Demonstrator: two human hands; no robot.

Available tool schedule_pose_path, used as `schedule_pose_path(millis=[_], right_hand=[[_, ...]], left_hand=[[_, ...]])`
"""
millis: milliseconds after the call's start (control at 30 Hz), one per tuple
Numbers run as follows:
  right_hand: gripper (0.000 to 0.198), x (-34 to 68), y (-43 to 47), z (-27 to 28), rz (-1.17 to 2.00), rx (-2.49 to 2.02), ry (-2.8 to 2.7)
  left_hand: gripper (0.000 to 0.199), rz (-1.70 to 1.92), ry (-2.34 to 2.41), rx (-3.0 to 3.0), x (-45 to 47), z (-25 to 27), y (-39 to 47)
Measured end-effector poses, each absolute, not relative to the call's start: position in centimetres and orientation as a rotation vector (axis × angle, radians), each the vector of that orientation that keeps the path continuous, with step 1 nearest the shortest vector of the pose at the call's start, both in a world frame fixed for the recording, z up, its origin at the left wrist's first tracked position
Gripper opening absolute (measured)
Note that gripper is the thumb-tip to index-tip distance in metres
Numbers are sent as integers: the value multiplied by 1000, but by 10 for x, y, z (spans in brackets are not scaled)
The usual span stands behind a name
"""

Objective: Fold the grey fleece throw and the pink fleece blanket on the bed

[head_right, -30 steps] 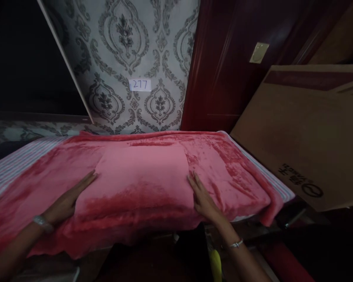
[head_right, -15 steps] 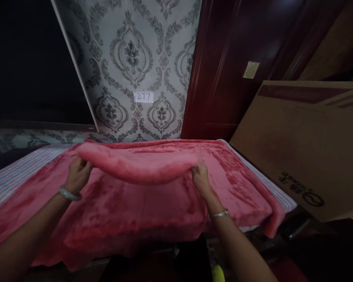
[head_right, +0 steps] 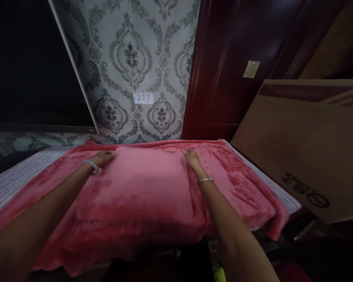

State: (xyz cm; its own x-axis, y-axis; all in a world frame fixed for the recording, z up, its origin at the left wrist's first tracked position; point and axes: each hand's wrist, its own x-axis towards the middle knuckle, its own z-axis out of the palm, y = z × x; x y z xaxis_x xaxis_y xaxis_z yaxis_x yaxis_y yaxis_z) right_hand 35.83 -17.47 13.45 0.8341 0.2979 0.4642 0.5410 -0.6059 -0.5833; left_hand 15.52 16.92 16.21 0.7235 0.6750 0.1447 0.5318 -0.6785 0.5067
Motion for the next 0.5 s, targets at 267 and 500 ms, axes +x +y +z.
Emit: schedule_pose_path(millis=[267, 500], right_hand=[[50, 295, -91, 120, -177, -2396, -947], [60, 272, -78, 63, -124, -2635, -1098]], left_hand=[[59, 455, 484, 2857, 186, 133, 128], [62, 179, 451, 3135, 201, 66, 82]])
